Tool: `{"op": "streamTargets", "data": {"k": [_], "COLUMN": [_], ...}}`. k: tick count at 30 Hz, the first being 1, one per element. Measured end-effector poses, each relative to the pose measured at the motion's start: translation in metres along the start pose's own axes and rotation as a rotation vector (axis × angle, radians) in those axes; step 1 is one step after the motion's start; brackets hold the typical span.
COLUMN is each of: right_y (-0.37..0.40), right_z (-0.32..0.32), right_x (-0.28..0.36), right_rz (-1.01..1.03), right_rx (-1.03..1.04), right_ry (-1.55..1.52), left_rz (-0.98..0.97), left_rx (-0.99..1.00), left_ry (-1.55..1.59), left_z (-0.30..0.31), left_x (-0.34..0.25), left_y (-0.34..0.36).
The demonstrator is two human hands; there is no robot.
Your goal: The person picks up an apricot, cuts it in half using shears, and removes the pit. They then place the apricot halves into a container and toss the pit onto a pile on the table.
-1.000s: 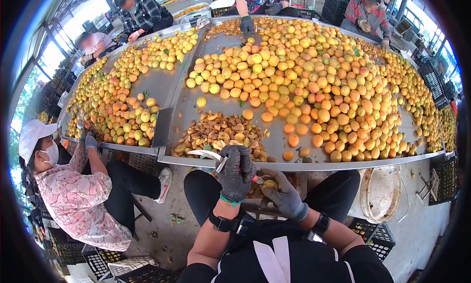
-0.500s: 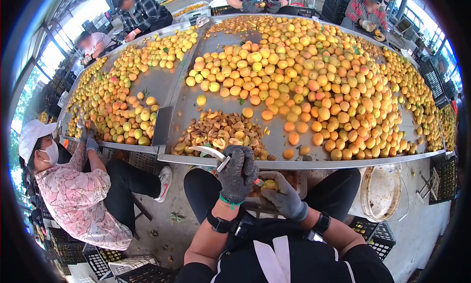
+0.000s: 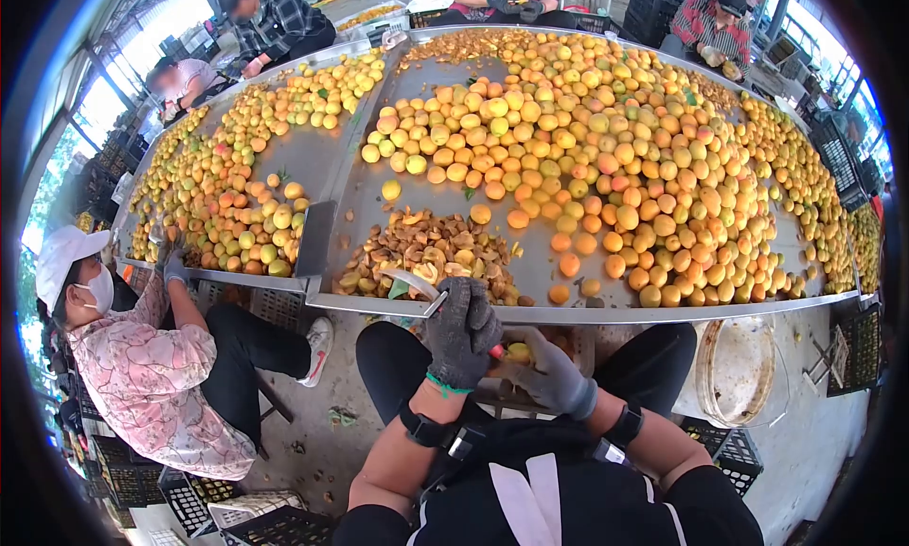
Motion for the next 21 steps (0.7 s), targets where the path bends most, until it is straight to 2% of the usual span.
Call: {"op": "streamTargets", "data": {"k": [2,3,6,8,9,11,15,17,18,20,21], "right_y": [-0.001,-0.001,-0.002,-0.004,-0.003,-0.001,-0.002,-0.005,-0.006,-0.005,-0.005], "right_z": [0.003,0.002,-0.005,-0.011,-0.014,-0.018,-0.02,-0.014,-0.013,-0.011,-0.013], "right_x": [-0.004,-0.002,-0.003,-0.009,-0.005,0.003,-0.006,-0.003,-0.004,0.003,0.003], "right_rz": [0.03,0.031,-0.054,0.009,0.01,-0.142,-0.152,0.136,0.14,0.347,0.347], "right_rx": [0.122,0.122,0.11,0.099,0.096,0.071,0.045,-0.013,-0.012,-0.09,-0.089], "right_ry": [0.311,0.314,0.181,-0.128,-0.132,-0.275,-0.431,0.02,0.019,0.265,0.266], "left_rz": [-0.036,-0.073,-0.025,-0.045,-0.059,-0.066,-0.086,-0.078,-0.064,-0.052,-0.056], "left_rx": [-0.034,-0.071,0.001,0.02,0.039,0.035,0.081,0.091,0.124,0.157,0.13], "left_ry": [-0.087,-0.178,-0.143,-0.15,-0.154,-0.133,-0.093,-0.092,-0.036,0.02,0.073], "left_z": [-0.009,-0.013,-0.02,-0.019,-0.019,-0.023,-0.022,-0.017,-0.015,-0.009,-0.007], "left_x": [-0.003,-0.006,-0.012,-0.015,-0.016,-0.019,-0.022,-0.02,-0.019,-0.016,-0.014], "left_y": [0.002,0.003,0.003,0.002,0.003,0.002,-0.002,-0.005,-0.007,-0.011,-0.013]}}
Point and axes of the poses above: each hand's wrist, its own y-axis away from the middle knuckle, its own z-axis out of the back of the hand, x = y × z, the point moved 4 cm from there along -y, towards the middle knuckle, and after that the axes turned 2 degrees about z, right-handed, at the moved point
